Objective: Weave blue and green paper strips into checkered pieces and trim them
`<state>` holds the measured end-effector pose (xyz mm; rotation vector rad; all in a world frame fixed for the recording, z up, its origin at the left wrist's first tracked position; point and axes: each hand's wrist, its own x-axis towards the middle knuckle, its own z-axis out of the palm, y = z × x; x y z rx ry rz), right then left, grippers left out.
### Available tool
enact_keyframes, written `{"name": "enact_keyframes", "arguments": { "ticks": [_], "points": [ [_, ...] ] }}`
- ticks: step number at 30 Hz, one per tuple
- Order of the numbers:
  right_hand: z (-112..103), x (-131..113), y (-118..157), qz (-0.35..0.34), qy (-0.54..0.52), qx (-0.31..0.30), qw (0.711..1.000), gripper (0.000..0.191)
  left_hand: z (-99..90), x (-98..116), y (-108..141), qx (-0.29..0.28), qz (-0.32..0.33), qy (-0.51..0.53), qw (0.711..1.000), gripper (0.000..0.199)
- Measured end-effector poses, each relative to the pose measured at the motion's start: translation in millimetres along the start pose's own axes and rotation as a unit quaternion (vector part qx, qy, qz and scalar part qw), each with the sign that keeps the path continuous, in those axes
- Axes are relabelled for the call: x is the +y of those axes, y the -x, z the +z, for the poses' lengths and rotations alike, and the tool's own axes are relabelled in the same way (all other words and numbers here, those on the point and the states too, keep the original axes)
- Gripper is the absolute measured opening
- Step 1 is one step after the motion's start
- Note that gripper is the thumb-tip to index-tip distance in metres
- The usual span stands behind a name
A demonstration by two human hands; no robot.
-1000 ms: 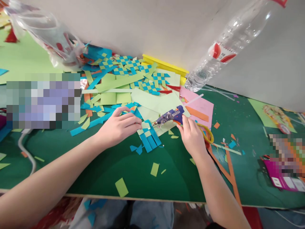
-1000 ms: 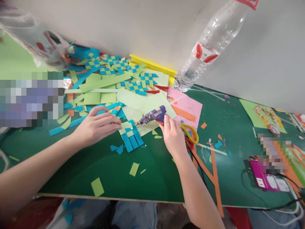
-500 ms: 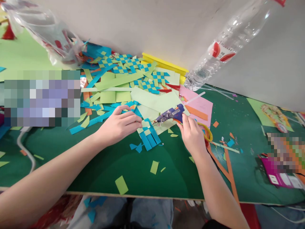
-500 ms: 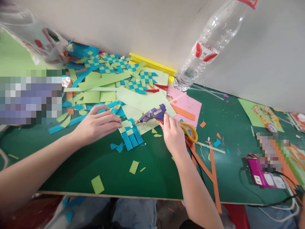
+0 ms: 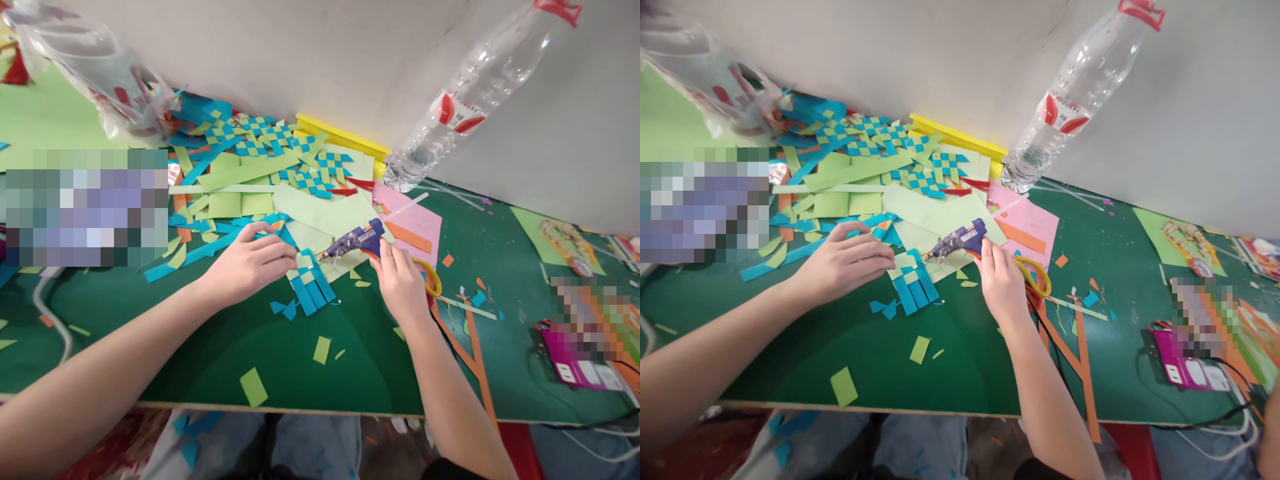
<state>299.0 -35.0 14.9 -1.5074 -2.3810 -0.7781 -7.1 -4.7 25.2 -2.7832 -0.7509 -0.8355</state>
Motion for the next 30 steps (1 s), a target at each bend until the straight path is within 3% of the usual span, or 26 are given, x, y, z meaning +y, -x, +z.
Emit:
{"name": "enact_keyframes", "arguments": {
  "ticks": [13, 18, 23, 30],
  "points": [
    [-5.2, 2.3, -0.8, 0.044, -0.070, -0.018, 0.996, 0.048, -2.0, 1.3, 0.6, -0.022, -0.020, 0.002, 1.000, 0.019],
    [-3.3, 13.7, 2.5, 0.085, -0.083, 0.014, 0.993, 0.054, -2.5, 1.9, -0.4, -0.016, -0.010, 0.003, 1.000, 0.017],
    [1.8, 35.2, 6.5, 0.188, -0.089, 0.056, 0.977, 0.058, -0.1, 1.3, 0.7, -0.015, -0.007, -0.001, 1.000, 0.018],
    [12.6, 76.6, 17.6, 0.393, -0.071, 0.042, 0.916, 0.060, 1.8, 1.9, 1.6, -0.020, -0.038, -0.023, 0.999, 0.044]
  ]
}}
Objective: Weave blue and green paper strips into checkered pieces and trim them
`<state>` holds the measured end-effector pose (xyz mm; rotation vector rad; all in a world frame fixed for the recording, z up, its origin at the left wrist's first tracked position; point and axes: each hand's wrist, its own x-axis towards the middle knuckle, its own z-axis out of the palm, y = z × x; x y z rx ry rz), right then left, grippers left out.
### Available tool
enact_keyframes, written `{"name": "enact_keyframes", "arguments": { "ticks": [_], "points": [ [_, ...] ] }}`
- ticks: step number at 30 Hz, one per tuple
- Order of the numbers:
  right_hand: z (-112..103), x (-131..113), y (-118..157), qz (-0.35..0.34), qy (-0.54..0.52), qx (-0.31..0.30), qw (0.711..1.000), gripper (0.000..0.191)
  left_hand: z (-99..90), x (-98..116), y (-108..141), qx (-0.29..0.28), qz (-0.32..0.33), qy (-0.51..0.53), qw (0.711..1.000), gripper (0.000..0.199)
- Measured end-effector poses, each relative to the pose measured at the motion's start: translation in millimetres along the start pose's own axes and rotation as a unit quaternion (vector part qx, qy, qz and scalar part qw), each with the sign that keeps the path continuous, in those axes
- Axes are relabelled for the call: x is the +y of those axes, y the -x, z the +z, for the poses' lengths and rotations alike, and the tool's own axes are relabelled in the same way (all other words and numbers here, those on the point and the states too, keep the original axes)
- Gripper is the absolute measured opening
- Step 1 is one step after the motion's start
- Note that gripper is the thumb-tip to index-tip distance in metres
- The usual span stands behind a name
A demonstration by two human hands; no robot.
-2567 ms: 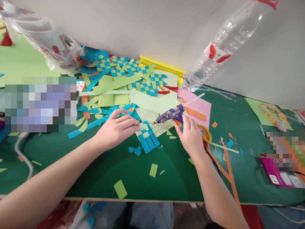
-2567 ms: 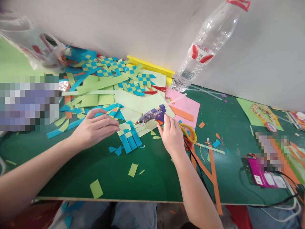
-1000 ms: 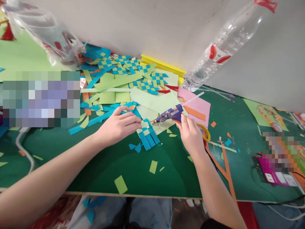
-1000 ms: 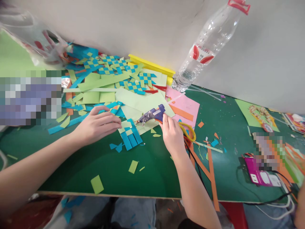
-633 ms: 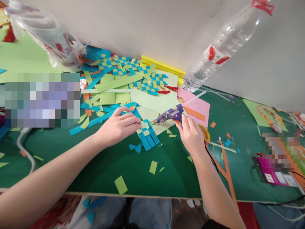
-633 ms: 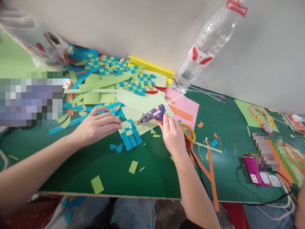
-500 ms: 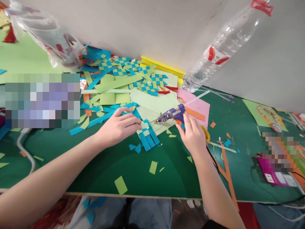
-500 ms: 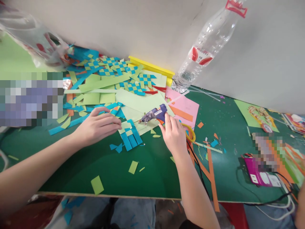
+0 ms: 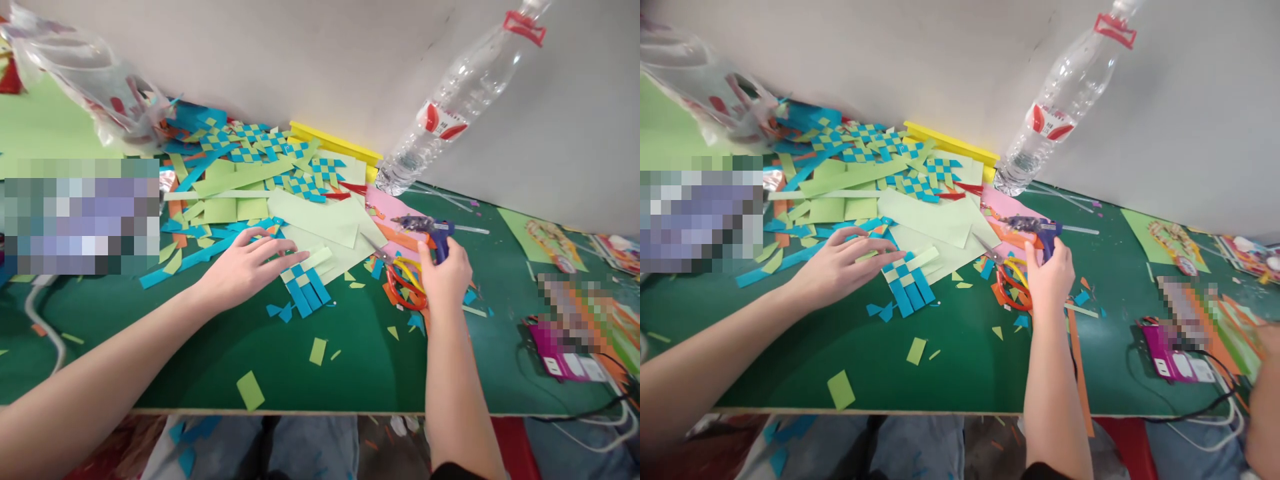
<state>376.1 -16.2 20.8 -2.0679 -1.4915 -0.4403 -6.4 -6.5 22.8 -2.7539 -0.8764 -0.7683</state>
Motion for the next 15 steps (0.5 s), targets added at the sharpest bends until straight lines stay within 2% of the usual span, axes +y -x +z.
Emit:
{"name": "enact_keyframes", "arguments": {
  "ticks": [3, 7, 15],
  "points": [
    [5.3, 16.2, -8.1, 0.052, 0.012, -0.015, 0.998, 0.060, 0.9, -0.7, 0.4, 0.005, 0.002, -0.003, 1.000, 0.045],
    [14.2, 28.7, -21.8, 0.066, 0.023, -0.042, 0.997, 0.061, 0.9, -0.8, 0.1, 0.010, 0.007, 0.004, 1.000, 0.040],
    [41.1, 30.6, -50.0, 0.108, 0.069, -0.121, 0.984, 0.054, 1.1, -2.0, -1.1, 0.010, 0.007, -0.004, 1.000, 0.028]
  ]
}}
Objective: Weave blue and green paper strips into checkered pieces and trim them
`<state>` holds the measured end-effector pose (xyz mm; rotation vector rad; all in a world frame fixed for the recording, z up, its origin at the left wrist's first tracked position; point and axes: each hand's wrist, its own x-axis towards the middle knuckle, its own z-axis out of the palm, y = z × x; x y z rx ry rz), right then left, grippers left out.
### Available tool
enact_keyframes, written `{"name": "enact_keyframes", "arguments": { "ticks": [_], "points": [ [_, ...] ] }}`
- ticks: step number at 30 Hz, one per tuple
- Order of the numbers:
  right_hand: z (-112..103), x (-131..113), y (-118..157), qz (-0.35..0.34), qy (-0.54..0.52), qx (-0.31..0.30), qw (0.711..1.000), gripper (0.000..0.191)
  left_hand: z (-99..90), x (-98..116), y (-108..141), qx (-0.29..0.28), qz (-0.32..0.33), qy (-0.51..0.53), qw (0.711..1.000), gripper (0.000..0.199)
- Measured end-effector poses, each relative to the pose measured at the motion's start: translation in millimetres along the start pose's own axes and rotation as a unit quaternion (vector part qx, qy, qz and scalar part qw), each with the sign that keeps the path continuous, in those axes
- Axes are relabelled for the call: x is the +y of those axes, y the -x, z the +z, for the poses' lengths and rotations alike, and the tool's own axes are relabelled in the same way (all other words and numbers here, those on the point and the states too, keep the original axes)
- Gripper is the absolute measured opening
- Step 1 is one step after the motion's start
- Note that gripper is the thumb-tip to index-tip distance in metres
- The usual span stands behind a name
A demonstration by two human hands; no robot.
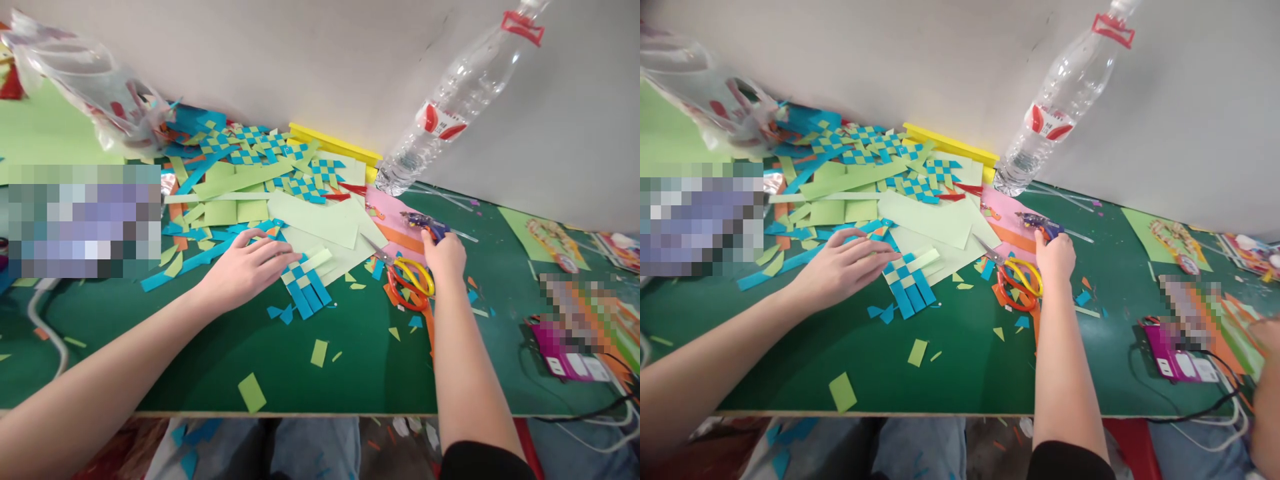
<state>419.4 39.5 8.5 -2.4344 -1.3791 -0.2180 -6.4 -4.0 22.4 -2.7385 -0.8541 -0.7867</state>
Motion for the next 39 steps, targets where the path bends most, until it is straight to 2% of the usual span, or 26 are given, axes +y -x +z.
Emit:
{"name": "enact_keyframes", "arguments": {
  "ticks": [3, 6, 9, 11, 12, 14, 16, 18, 20, 24, 32, 39],
  "points": [
    [7.2, -1.6, -2.6, -0.001, 0.002, -0.004, 1.000, 0.055, 0.9, -1.7, 0.9, -0.017, -0.015, 0.000, 1.000, 0.025],
    [4.6, -2.3, -0.8, -0.015, 0.004, 0.004, 1.000, 0.058, 1.4, -2.4, 1.5, -0.027, -0.028, -0.001, 0.999, 0.022],
    [-12.7, -5.0, 8.5, -0.039, 0.005, 0.030, 0.999, 0.057, 2.2, -2.6, 1.8, -0.037, -0.032, 0.004, 0.999, 0.019],
    [-30.1, -8.4, 21.8, -0.076, -0.016, 0.056, 0.995, 0.048, 3.2, -2.8, 2.1, -0.047, -0.032, 0.011, 0.998, 0.019],
    [-39.0, -10.4, 30.8, -0.092, -0.038, 0.048, 0.994, 0.042, 3.7, -3.0, 2.2, -0.052, -0.032, 0.014, 0.998, 0.019],
    [-53.6, -14.2, 51.7, -0.118, -0.078, -0.018, 0.990, 0.033, 5.0, -3.5, 2.6, -0.058, -0.034, 0.018, 0.998, 0.018],
    [-61.0, -16.9, 72.8, -0.141, -0.075, -0.083, 0.984, 0.029, 6.2, -4.0, 3.0, -0.062, -0.035, 0.017, 0.997, 0.019],
    [-61.0, -17.8, 90.0, -0.165, -0.058, -0.109, 0.979, 0.029, 7.2, -4.7, 3.2, -0.064, -0.038, 0.015, 0.997, 0.020],
    [-56.2, -17.2, 100.9, -0.194, -0.032, -0.109, 0.974, 0.032, 7.9, -5.4, 3.4, -0.068, -0.044, 0.017, 0.997, 0.022],
    [-46.4, -13.1, 106.0, -0.226, 0.011, -0.110, 0.968, 0.040, 8.7, -6.9, 3.6, -0.078, -0.053, 0.021, 0.995, 0.025],
    [-41.5, -5.8, 97.0, -0.207, -0.028, -0.150, 0.966, 0.045, 12.0, -9.0, 2.1, -0.089, -0.070, 0.032, 0.993, 0.025],
    [-55.2, -16.6, 103.6, -0.182, -0.012, -0.105, 0.978, 0.043, 12.5, -6.2, 0.2, -0.118, -0.075, 0.049, 0.989, 0.029]
  ]
}}
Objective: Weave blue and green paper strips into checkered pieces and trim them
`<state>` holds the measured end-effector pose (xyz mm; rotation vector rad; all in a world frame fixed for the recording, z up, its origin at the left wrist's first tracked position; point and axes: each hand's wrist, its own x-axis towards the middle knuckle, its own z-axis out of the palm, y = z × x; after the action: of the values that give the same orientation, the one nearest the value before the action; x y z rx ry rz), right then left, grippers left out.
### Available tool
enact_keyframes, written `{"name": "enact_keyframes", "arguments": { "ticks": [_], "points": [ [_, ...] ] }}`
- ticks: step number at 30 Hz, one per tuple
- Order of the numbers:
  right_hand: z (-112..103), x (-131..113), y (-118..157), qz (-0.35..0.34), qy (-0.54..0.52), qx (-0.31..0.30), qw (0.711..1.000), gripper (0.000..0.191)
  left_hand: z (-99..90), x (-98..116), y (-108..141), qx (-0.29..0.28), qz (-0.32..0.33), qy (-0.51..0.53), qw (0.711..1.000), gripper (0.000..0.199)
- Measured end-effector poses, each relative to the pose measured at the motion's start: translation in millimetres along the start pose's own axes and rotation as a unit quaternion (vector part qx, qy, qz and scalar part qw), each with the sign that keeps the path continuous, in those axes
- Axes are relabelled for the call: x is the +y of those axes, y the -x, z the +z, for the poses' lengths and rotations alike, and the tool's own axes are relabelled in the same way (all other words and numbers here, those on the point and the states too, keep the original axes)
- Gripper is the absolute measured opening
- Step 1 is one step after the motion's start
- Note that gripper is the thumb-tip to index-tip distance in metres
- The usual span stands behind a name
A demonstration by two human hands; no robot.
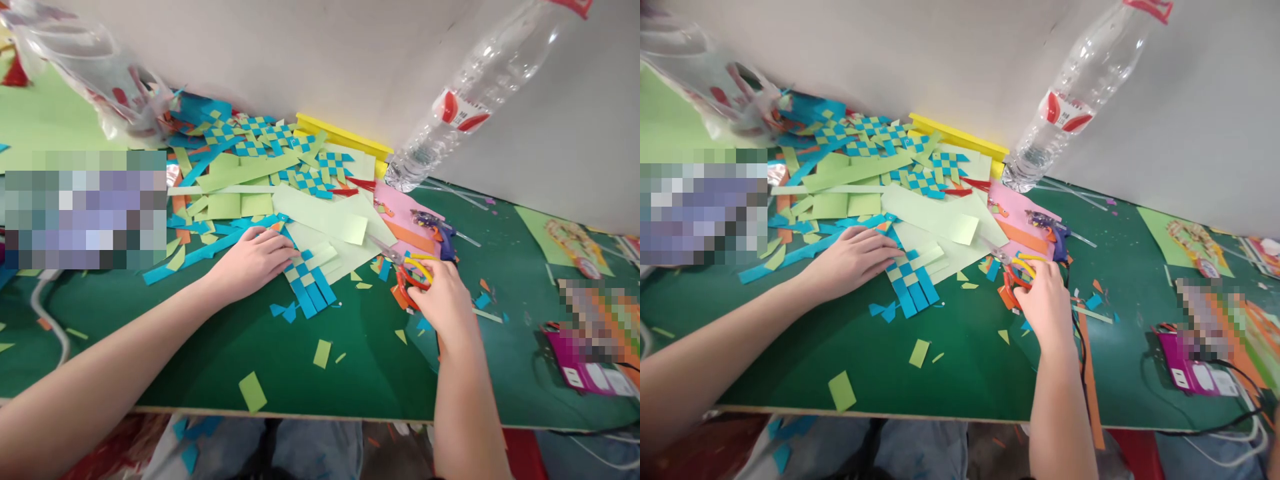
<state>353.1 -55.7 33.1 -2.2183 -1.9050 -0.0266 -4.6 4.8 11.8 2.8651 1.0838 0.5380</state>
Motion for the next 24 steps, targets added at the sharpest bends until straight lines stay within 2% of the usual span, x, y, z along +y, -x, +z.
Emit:
{"name": "enact_keyframes", "arguments": {
  "ticks": [6, 8, 10, 17, 24],
  "points": [
    [-8.3, -6.9, 3.6, 0.004, -0.044, 0.135, 0.990, 0.037, 2.8, -1.0, 0.4, -0.012, 0.000, -0.018, 1.000, 0.032],
    [-6.5, -6.4, 4.0, -0.002, -0.048, 0.161, 0.986, 0.039, 3.9, -0.6, 0.1, -0.017, 0.001, -0.023, 1.000, 0.033],
    [-3.1, -6.5, 4.7, -0.027, -0.053, 0.167, 0.984, 0.041, 4.5, 0.0, -0.2, -0.017, 0.003, -0.025, 1.000, 0.033],
    [11.5, -24.4, 11.5, -0.190, -0.009, 0.118, 0.975, 0.041, 3.9, 1.6, -1.6, -0.014, 0.000, -0.014, 1.000, 0.032],
    [17.6, -42.9, 13.5, -0.245, 0.019, 0.143, 0.959, 0.038, 5.3, 3.3, -3.0, -0.010, 0.006, -0.016, 1.000, 0.033]
  ]
}}
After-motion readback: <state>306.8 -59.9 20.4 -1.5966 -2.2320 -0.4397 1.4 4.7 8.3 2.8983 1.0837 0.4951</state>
